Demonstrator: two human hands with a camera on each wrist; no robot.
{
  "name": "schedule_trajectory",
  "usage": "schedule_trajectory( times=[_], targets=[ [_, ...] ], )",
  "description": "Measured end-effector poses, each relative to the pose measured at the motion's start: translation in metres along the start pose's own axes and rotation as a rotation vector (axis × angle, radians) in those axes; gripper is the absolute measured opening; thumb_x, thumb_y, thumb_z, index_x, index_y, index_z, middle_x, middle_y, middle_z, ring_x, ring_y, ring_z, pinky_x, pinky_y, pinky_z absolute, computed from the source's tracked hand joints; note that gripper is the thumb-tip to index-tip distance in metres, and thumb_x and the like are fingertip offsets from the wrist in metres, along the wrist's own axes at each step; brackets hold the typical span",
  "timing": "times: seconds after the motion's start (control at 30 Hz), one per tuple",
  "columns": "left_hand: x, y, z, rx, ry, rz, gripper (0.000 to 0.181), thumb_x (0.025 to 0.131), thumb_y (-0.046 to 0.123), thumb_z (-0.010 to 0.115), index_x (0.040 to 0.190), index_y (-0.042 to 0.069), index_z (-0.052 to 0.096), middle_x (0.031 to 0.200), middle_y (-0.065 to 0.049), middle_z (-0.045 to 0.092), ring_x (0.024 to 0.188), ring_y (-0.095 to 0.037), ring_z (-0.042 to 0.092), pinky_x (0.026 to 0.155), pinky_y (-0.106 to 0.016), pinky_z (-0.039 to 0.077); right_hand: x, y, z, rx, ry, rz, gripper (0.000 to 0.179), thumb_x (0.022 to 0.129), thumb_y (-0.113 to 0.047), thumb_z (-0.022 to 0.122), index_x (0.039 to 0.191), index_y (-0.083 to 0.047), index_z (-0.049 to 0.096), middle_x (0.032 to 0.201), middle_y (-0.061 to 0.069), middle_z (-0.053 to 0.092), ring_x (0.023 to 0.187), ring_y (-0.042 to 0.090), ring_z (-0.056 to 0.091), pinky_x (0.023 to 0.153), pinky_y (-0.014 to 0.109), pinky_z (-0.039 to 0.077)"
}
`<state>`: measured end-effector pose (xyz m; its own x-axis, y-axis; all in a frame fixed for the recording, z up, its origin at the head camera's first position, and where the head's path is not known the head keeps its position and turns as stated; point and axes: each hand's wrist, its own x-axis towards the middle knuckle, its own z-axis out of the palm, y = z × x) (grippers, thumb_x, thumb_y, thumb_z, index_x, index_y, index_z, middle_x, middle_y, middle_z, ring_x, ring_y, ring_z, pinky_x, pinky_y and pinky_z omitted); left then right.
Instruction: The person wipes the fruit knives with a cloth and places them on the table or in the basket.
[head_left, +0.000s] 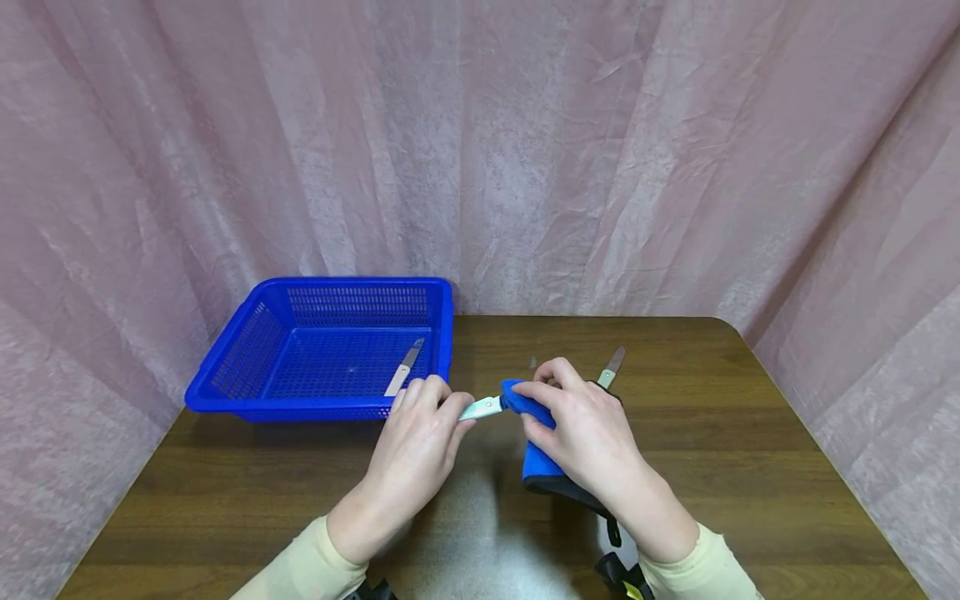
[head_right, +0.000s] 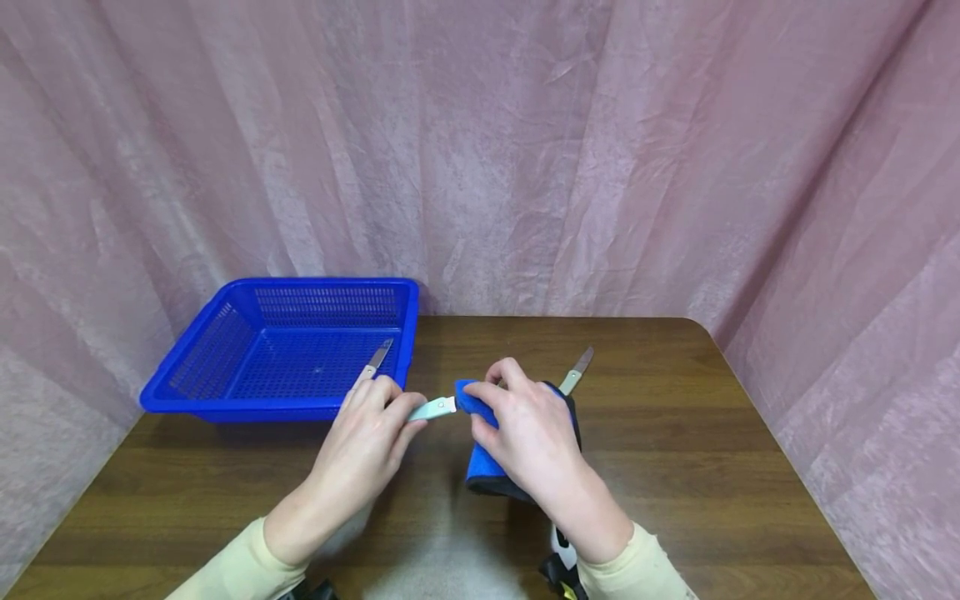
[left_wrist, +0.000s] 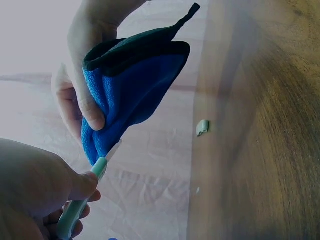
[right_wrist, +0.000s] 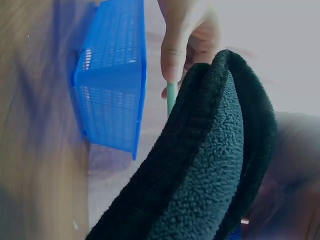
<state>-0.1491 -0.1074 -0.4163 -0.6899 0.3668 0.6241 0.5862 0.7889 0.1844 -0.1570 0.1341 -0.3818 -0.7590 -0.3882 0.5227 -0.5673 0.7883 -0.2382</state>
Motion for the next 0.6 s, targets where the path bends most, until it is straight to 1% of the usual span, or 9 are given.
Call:
schedule_trajectory(
  times=[0.17,0.37,0.6],
  targets=[
    [0.0,-0.001,0.0,0.003,0.006,-0.003,0.021,0.095,0.015,0.088,0.112,0.01,0.076,0.097,-0.003,0.058,0.088,-0.029,0.057,0.073,-0.041,0.044,0.001,0.004,-0.003,0.002,-0.01,0.042,0.031,0.089,-0.015,0.089,0.12,-0.018,0.086,0.115,0.001,0.065,0.076,0.021,0.067,0.063,0.041,0.055],
    [-0.001,-0.003,0.001,0.003,0.015,-0.002,0.023,0.094,0.015,0.089,0.112,0.01,0.076,0.096,-0.003,0.058,0.088,-0.03,0.057,0.075,-0.043,0.046,0.002,0.011,-0.006,0.008,-0.029,0.093,0.032,0.091,-0.016,0.087,0.123,-0.018,0.085,0.118,0.003,0.065,0.081,0.023,0.068,0.065,0.042,0.056],
    [0.0,-0.003,0.0,0.0,0.017,-0.004,0.023,0.092,0.014,0.09,0.111,0.01,0.077,0.096,-0.003,0.058,0.087,-0.03,0.056,0.076,-0.043,0.047,0.004,0.017,-0.009,0.006,-0.046,0.133,0.034,0.093,-0.015,0.084,0.126,-0.018,0.084,0.12,0.003,0.066,0.085,0.024,0.069,0.069,0.046,0.058]
  ],
)
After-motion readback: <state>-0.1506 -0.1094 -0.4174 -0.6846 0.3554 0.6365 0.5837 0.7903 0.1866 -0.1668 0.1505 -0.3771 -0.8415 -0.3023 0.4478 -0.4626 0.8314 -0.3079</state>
